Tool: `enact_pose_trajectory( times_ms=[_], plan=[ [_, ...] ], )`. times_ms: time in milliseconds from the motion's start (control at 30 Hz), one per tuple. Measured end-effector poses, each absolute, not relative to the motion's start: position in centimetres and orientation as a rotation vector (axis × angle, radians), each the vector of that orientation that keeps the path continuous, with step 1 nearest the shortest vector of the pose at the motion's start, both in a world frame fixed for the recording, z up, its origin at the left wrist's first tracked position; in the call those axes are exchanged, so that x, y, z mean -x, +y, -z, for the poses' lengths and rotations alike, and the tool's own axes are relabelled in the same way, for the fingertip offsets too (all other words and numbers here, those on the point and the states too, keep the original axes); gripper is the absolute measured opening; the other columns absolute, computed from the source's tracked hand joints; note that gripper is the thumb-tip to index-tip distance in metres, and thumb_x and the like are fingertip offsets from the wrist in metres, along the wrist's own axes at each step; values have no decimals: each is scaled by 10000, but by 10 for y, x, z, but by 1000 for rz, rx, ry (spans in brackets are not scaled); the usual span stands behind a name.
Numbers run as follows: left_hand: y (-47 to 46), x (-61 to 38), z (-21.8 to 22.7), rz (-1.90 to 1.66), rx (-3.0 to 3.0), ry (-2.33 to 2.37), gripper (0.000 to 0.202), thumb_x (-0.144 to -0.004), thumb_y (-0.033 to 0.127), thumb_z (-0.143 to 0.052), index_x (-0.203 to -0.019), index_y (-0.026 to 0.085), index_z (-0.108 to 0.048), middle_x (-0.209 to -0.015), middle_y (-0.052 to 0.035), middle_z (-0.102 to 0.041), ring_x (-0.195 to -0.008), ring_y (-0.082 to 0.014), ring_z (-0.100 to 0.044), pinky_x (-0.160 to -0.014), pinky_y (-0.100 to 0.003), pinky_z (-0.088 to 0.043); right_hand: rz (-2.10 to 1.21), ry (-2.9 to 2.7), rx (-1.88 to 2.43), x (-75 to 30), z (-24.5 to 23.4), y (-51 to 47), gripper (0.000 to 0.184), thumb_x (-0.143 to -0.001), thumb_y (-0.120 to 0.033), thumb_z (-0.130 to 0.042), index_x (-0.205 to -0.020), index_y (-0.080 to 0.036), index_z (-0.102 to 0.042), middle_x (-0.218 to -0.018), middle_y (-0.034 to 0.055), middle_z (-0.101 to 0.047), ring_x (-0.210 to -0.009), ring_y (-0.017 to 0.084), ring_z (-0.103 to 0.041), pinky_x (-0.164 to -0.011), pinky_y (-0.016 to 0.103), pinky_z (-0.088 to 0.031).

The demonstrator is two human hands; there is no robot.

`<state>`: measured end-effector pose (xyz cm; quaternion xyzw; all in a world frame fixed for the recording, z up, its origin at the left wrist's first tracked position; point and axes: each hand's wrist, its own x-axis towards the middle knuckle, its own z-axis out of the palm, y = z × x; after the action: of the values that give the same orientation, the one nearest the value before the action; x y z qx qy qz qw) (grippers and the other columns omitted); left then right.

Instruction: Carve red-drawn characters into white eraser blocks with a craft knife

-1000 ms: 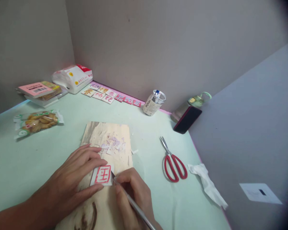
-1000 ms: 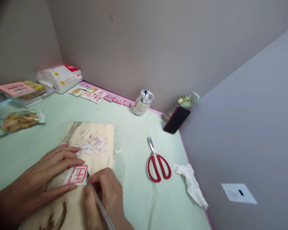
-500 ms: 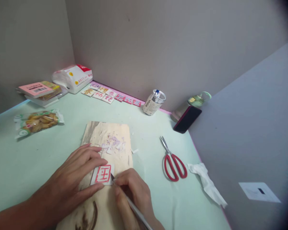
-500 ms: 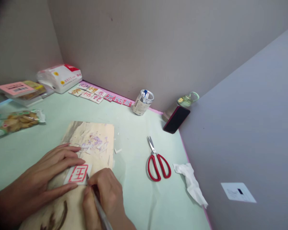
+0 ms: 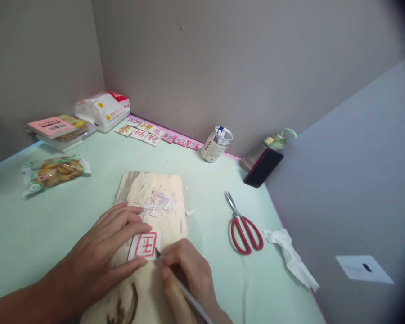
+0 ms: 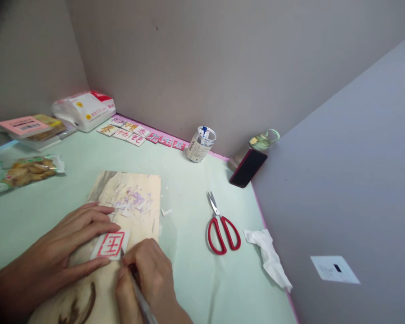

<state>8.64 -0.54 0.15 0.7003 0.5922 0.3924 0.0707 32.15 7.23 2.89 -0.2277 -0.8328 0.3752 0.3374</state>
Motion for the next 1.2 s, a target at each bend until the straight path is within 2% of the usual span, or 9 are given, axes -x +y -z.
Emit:
enact_pose_trajectory(
  times_ms=[233, 333, 500, 567, 667, 833, 967, 1100, 1200],
  plan=[
    [-7, -88, 3, -1175, -2120, 1751, 292, -1138, 443, -649, -1405, 326, -661, -1314, -11, -733, -1474, -244, -602, -1399, -380, -283, -1129, -2134, 642, -326, -32, 72, 112, -980, -147, -593, -972, -233, -665, -897, 35, -706, -771, 191, -678, -685, 300, -507],
    [-8, -81, 6, -1111, -2176, 1743, 342, -1162, 380, -598, -1500, 345, -642, -1447, -3, -741, -1563, -236, -569, -1433, -387, -251, -1289, -2054, 803, -328, -40, 75, 106, -1000, -190, -622, -928, -228, -690, -821, 3, -670, -714, 166, -626, -648, 268, -481],
    [-9, -63, 10, -882, -2410, 1688, 628, -1134, 256, -579, -1739, 365, -454, -1663, -6, -681, -1627, -279, -554, -1402, -490, -393, -1333, -1860, 984, -334, -58, 88, 108, -1006, -260, -717, -937, -223, -791, -841, 16, -725, -733, 168, -671, -644, 239, -526],
    [-9, -58, 11, -827, -2441, 1689, 690, -1125, 298, -620, -1775, 356, -395, -1714, -23, -632, -1634, -305, -547, -1386, -530, -426, -1334, -1902, 913, -338, -66, 94, 121, -1025, -229, -708, -1050, -238, -826, -961, 45, -779, -853, 192, -749, -740, 253, -598],
    [-10, -58, 12, -753, -2443, 1712, 736, -1123, 408, -676, -1787, 337, -368, -1754, -41, -585, -1656, -334, -513, -1394, -577, -411, -1402, -2035, 726, -347, -76, 100, 382, -1063, -157, -642, -1381, -307, -793, -1251, 87, -799, -1086, 219, -800, -957, 322, -668],
    [-10, -72, 10, -888, -2421, 1755, 648, -1114, 403, -697, -1716, 301, -481, -1683, -53, -660, -1617, -290, -566, -1433, -495, -346, -1584, -2140, 610, -362, -83, 105, 795, -1015, -79, -739, -1681, -487, -585, -1525, 85, -741, -1141, 246, -829, -1064, 427, -693],
    [-11, -76, 5, -937, -2336, 1813, 548, -1111, 372, -665, -1644, 325, -546, -1646, -37, -688, -1619, -284, -560, -1424, -467, -369, -1801, -2044, 615, -367, -79, 107, 908, -892, -354, -1006, -1682, -500, -581, -1441, 96, -765, -1151, 294, -820, -1030, 453, -707],
    [-11, -77, 6, -929, -2320, 1797, 514, -1103, 384, -679, -1601, 341, -560, -1623, -25, -699, -1613, -267, -562, -1428, -438, -359, -1942, -1858, 602, -362, -69, 107, 936, -772, -655, -1032, -1611, -445, -674, -1418, 132, -758, -1025, 291, -807, -833, 425, -721],
    [-11, -83, 9, -1017, -2224, 1859, 453, -1100, 392, -672, -1542, 334, -591, -1554, -36, -731, -1610, -270, -560, -1438, -440, -333, -1914, -1761, 745, -354, -64, 109, 659, -854, -706, -951, -1360, -306, -815, -944, 60, -785, -741, 208, -711, -665, 333, -632]
  ],
)
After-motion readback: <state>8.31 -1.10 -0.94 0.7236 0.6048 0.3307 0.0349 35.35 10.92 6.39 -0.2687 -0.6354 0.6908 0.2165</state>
